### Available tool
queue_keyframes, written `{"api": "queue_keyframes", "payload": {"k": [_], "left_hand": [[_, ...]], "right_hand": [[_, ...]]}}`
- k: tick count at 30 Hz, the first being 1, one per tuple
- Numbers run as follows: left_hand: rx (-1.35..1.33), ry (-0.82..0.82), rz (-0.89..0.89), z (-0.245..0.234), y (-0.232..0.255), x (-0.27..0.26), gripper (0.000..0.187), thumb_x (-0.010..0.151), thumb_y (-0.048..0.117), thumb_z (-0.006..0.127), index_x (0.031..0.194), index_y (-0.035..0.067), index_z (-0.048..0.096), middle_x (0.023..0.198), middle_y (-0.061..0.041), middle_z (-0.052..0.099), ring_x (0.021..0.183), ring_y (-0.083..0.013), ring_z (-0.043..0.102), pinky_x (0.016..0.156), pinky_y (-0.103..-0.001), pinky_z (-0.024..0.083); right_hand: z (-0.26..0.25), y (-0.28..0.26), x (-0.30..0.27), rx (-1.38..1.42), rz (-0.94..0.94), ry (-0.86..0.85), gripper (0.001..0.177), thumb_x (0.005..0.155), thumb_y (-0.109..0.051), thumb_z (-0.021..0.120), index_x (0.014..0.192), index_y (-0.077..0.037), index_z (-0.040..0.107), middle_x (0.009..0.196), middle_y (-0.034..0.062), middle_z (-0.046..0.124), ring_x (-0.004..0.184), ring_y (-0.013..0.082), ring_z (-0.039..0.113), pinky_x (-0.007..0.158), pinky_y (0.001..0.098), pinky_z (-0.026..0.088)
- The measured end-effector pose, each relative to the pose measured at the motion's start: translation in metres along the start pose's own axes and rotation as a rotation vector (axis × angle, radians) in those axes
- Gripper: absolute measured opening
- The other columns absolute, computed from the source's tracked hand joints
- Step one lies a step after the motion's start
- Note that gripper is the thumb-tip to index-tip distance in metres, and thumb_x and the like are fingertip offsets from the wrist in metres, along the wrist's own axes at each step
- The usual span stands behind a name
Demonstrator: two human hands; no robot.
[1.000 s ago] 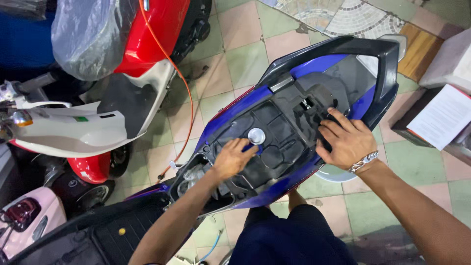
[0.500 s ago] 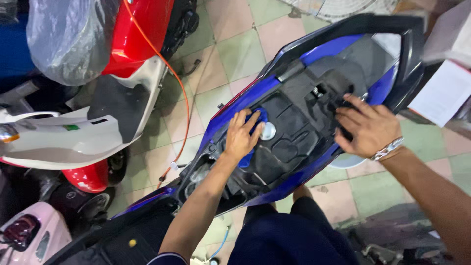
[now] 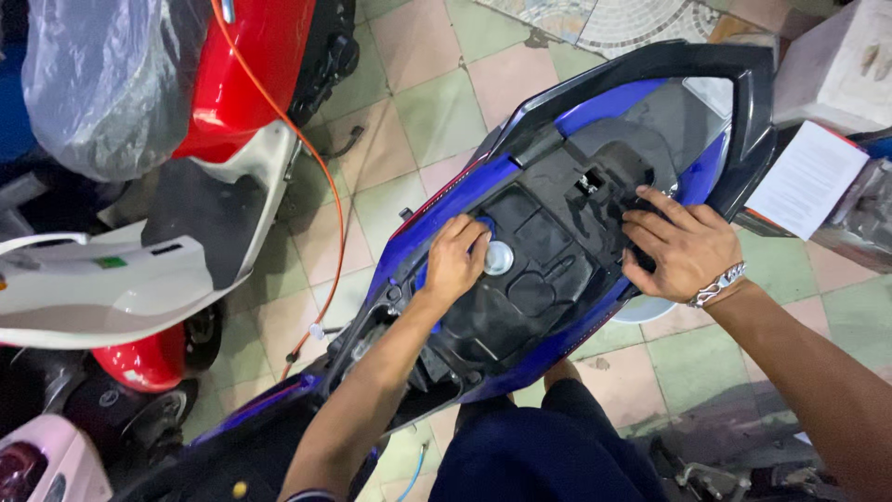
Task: The person checks the tire pressure of a motorcycle with a gauge, then opens the seat and uses a blue cloth with water from a bucket to wipe the interior compartment, the chain guard, and the exterior body panels.
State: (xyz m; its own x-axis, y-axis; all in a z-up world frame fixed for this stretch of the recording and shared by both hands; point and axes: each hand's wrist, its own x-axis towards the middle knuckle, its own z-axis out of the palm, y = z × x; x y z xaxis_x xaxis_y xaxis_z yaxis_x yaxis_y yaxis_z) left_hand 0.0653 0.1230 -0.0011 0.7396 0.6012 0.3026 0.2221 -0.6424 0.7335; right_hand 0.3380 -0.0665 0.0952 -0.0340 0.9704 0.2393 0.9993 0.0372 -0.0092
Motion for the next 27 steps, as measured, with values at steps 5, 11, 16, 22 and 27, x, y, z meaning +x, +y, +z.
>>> {"api": "queue_keyframes", "payload": {"k": [5, 11, 16, 22, 27], "left_hand": [[0.039, -0.214, 0.215, 0.005, -0.011, 0.019, 0.005, 0.091, 0.007, 0.067, 0.093, 0.003, 0.068, 0.096, -0.011, 0.063, 0.093, -0.0329, 0.060, 0.083, -0.042, 0.051], [0.073, -0.309, 0.294, 0.023, 0.004, 0.022, 0.013, 0.085, 0.009, 0.067, 0.097, 0.004, 0.067, 0.099, -0.011, 0.060, 0.098, -0.0326, 0.061, 0.089, -0.041, 0.054], [-0.111, 0.031, 0.102, 0.047, 0.029, 0.033, 0.018, 0.098, 0.014, 0.068, 0.114, 0.006, 0.068, 0.116, -0.011, 0.063, 0.109, -0.0320, 0.064, 0.094, -0.041, 0.055], [0.131, 0.389, -0.134, 0.090, 0.048, 0.036, 0.027, 0.098, 0.007, 0.060, 0.123, -0.002, 0.061, 0.124, -0.023, 0.063, 0.114, -0.0420, 0.060, 0.101, -0.048, 0.049], [0.023, 0.230, -0.098, 0.130, 0.098, -0.019, 0.023, 0.098, 0.004, 0.059, 0.120, -0.004, 0.060, 0.116, -0.027, 0.062, 0.109, -0.0458, 0.059, 0.100, -0.050, 0.049]], "right_hand": [[0.002, -0.002, 0.004, -0.012, -0.014, 0.016, 0.022, 0.080, -0.029, 0.073, 0.093, -0.012, 0.078, 0.113, -0.0027, 0.076, 0.128, 0.0168, 0.063, 0.084, 0.0344, 0.049], [-0.001, -0.003, 0.002, -0.053, 0.001, -0.034, 0.023, 0.079, -0.032, 0.073, 0.092, -0.014, 0.079, 0.112, -0.0034, 0.076, 0.128, 0.0161, 0.063, 0.083, 0.0343, 0.049], [-0.001, -0.005, 0.002, -0.057, 0.009, -0.045, 0.023, 0.079, -0.032, 0.072, 0.093, -0.014, 0.078, 0.113, -0.0038, 0.075, 0.129, 0.0159, 0.062, 0.085, 0.0344, 0.049], [0.004, 0.001, 0.000, -0.038, -0.016, -0.028, 0.030, 0.078, -0.031, 0.071, 0.102, -0.014, 0.077, 0.117, -0.0015, 0.074, 0.128, 0.0180, 0.062, 0.083, 0.0361, 0.048], [0.006, 0.003, -0.002, -0.018, -0.044, -0.060, 0.044, 0.070, -0.032, 0.070, 0.108, -0.011, 0.074, 0.123, 0.0031, 0.071, 0.127, 0.0206, 0.061, 0.080, 0.0374, 0.047]]}}
